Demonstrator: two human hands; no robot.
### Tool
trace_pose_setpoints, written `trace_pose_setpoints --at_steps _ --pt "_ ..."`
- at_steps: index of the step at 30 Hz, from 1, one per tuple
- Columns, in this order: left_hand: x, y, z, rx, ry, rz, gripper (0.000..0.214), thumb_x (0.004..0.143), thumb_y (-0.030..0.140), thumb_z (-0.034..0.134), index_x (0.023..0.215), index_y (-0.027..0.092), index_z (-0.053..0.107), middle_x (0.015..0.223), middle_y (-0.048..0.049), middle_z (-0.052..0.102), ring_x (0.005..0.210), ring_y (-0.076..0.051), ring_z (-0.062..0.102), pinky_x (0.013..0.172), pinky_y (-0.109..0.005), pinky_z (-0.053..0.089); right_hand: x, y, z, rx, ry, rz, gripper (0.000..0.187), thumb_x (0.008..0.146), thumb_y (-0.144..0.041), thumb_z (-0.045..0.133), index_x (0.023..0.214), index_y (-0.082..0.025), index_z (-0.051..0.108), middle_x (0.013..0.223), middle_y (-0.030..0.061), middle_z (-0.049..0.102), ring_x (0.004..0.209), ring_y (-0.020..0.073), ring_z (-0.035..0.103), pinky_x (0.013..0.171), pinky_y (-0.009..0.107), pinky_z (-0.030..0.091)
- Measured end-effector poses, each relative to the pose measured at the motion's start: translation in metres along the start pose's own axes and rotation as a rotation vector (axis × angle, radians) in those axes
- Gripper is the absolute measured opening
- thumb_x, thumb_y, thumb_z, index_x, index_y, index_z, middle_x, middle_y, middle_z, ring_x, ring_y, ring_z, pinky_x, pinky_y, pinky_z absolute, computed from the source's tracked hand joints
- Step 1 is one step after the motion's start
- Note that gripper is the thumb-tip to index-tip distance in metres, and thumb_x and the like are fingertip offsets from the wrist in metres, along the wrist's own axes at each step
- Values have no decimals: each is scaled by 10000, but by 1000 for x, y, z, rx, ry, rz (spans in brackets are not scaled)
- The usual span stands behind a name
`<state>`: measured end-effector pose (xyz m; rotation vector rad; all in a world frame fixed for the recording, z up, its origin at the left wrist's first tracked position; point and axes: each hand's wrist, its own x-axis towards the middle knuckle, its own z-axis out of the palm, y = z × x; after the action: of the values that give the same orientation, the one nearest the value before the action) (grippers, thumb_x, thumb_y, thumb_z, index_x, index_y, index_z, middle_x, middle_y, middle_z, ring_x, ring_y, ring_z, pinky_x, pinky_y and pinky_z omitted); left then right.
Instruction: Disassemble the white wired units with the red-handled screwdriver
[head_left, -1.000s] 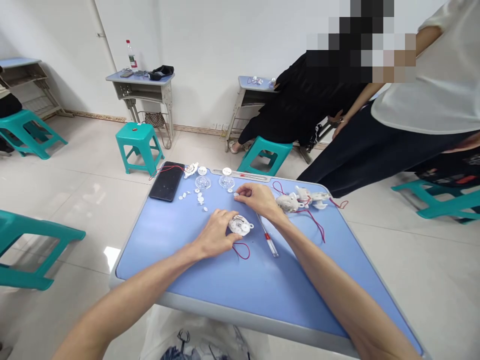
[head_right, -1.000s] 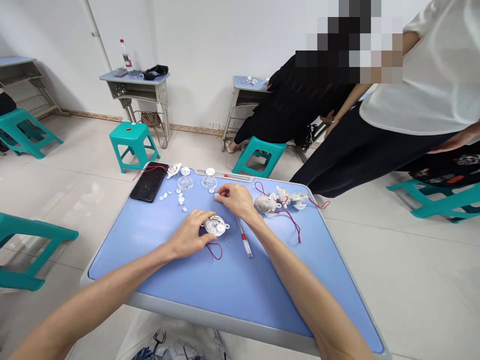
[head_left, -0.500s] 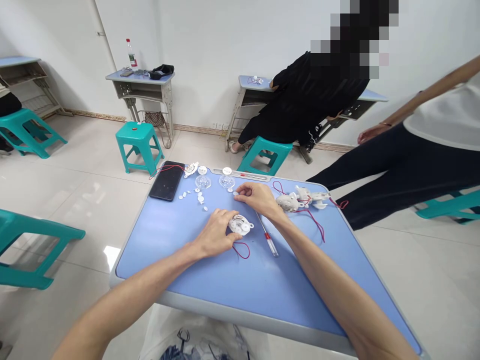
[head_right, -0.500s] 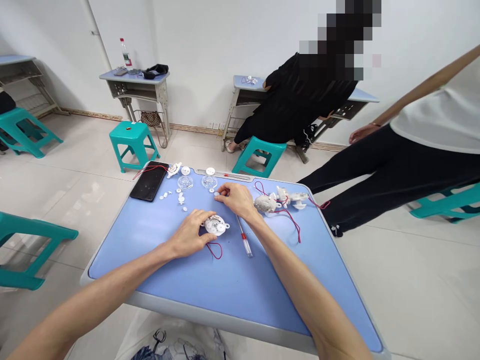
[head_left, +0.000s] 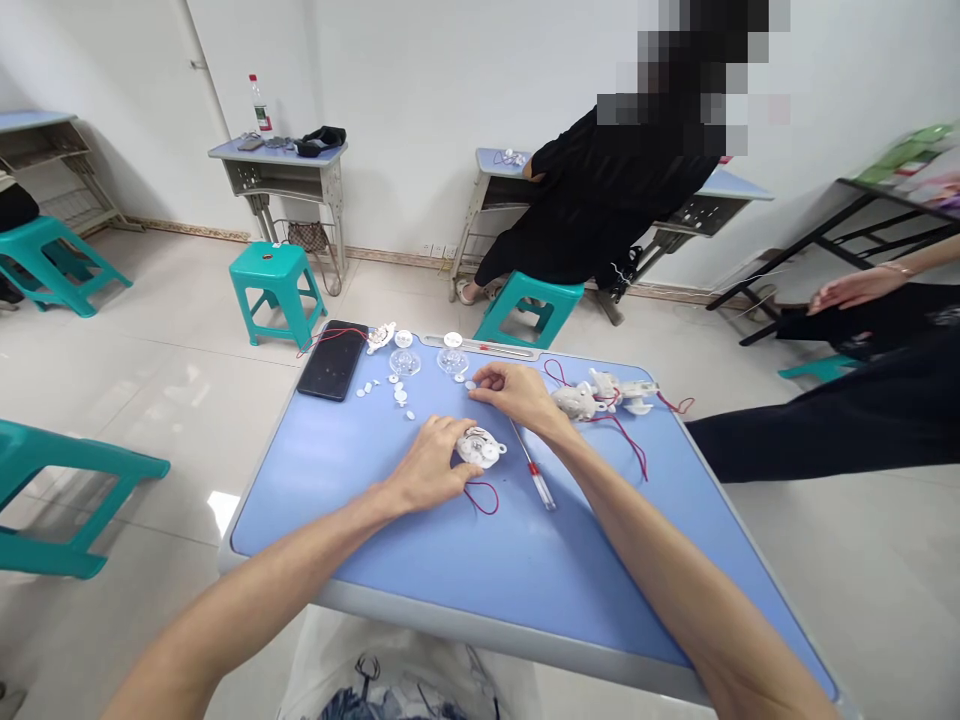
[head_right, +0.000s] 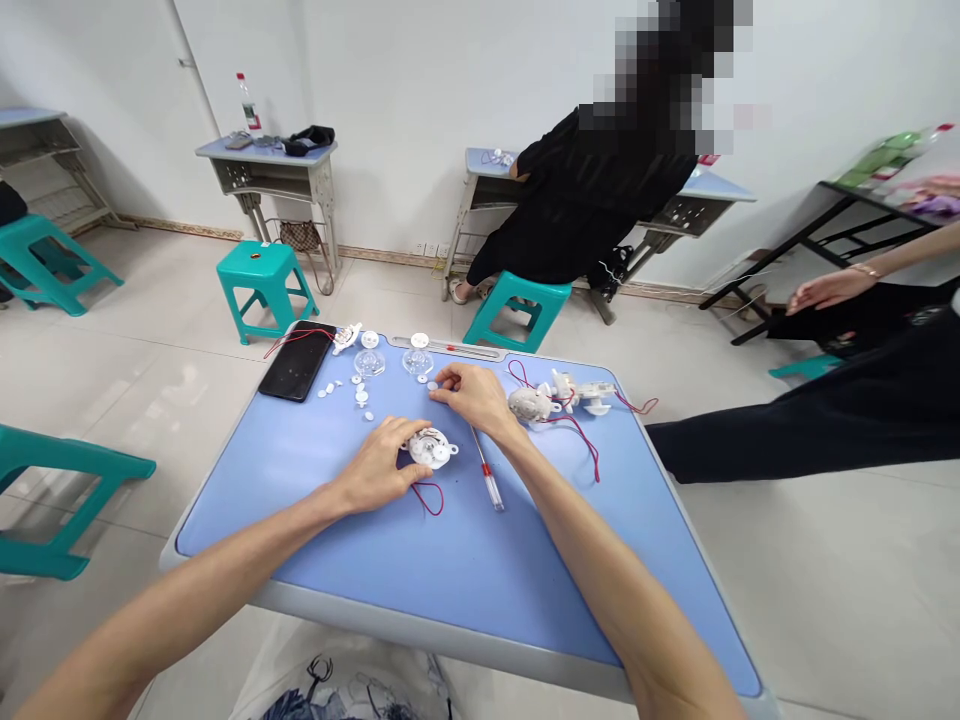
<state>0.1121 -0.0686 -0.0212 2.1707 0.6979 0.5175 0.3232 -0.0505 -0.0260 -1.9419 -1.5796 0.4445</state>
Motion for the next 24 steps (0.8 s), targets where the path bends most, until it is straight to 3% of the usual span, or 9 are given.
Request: trace_pose_setpoints --at_steps 6,13,18,24 --pt "-1 2 -1 6 -7 -11 510 771 188 713 1253 169 547 1158 -96 616 1118 -274 526 1019 -444 425 -10 -5 -10 34 17 -22 207 703 -319 701 870 -197 690 750 20 708 724 185 656 692 313 503" --pt "-1 1 0 -3 7 -5 505 759 186 715 1240 182 559 1154 -87 628 1117 -277 533 1014 -456 427 -48 -9 -31 120 135 -100 165 792 -338 616 867 -211 690 877 49 711 800 203 655 713 357 543" --pt "0 3 -1 10 -2 -14 490 770 190 704 1237 169 559 1161 -92 628 1116 -273 534 1007 -442 432 -83 -21 -46 102 87 -228 136 857 -340 601 900 -239 682 951 50 683 782 192 632 726 370 543" --pt "0 0 1 2 17 -9 476 753 182 709 1208 183 570 1132 -83 627 1092 -267 545 980 -430 442 -103 -23 -43 -16 13 -436 194 899 -325 576 1043 -283 699 1032 74 637 928 232 619 801 413 537"
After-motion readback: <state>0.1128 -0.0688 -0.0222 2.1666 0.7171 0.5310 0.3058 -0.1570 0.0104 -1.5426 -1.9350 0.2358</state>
